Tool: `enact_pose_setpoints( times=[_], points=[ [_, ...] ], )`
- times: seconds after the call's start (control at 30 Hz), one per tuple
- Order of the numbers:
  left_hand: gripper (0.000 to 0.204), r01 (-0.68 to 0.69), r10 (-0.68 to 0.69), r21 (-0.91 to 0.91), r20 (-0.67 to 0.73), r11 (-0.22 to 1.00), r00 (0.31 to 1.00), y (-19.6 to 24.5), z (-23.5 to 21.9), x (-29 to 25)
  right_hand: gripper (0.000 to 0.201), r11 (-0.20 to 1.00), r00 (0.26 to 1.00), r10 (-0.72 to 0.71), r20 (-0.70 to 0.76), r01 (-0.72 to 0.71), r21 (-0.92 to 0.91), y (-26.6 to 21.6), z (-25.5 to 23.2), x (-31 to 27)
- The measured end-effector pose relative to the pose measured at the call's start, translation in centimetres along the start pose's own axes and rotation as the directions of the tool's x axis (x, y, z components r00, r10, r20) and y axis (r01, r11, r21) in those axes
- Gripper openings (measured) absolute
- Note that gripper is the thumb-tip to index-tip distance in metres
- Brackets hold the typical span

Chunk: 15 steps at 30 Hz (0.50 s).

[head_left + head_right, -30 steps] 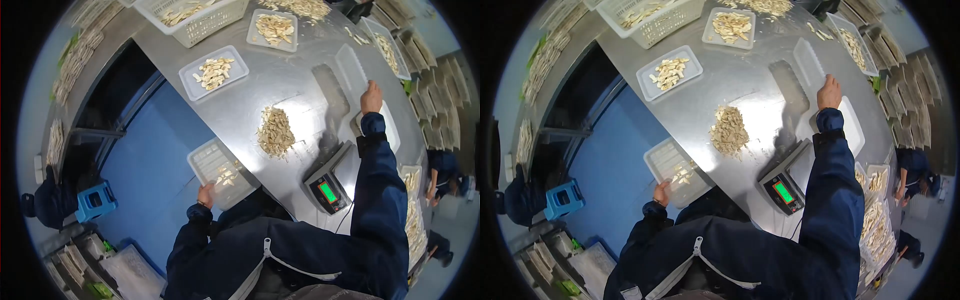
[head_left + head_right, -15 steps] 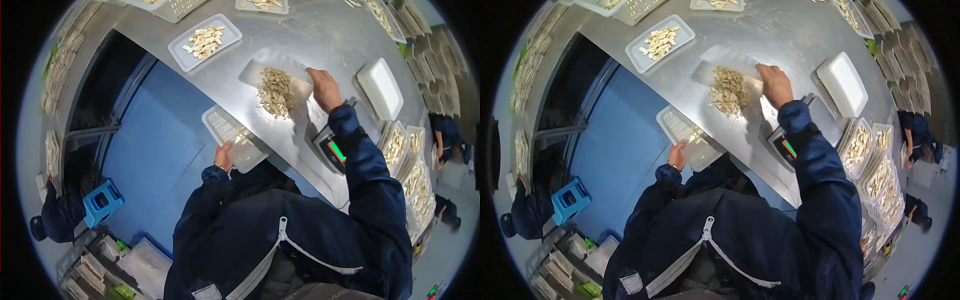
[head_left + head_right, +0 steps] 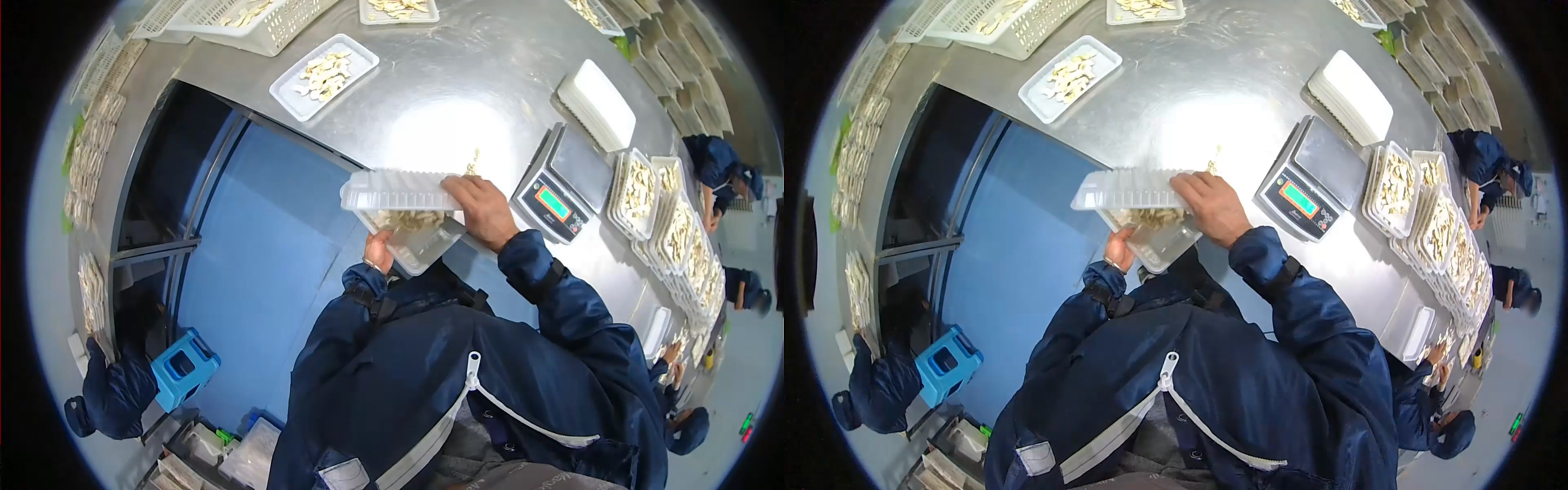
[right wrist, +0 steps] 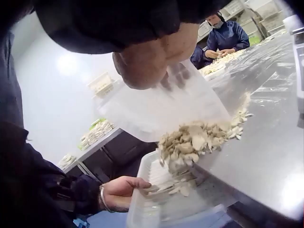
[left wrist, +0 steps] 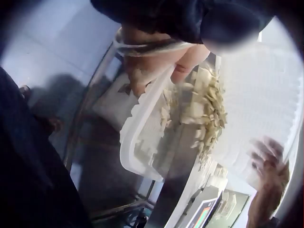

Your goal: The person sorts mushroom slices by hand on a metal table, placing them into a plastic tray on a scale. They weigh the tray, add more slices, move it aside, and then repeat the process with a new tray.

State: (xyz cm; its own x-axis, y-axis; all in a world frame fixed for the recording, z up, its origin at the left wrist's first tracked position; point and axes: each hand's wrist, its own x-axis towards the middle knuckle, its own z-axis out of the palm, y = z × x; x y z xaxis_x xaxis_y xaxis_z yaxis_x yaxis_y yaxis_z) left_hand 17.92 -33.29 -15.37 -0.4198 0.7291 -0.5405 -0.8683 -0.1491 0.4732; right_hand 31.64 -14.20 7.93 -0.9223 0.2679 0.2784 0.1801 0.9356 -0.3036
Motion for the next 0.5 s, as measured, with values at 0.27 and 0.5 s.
enact_pose_setpoints(
  times=[0.27,0.5],
  points=[
    [0.055,0.051,-0.051,0.005,0.068,0.999,0.996,0.3,-0.5,-1.2,0.044,0.874,0.901,0.315,-0.299,-0.398,-0.28,8.0,-1.8,0.1],
    [0.056,0.054,-0.056,0.026,0.068,0.998,0.996,0.2,-0.1,-1.7,0.041,0.901,0.93,0.325,-0.17,-0.359,-0.243,2.4,0.3,-1.8]
  ],
)
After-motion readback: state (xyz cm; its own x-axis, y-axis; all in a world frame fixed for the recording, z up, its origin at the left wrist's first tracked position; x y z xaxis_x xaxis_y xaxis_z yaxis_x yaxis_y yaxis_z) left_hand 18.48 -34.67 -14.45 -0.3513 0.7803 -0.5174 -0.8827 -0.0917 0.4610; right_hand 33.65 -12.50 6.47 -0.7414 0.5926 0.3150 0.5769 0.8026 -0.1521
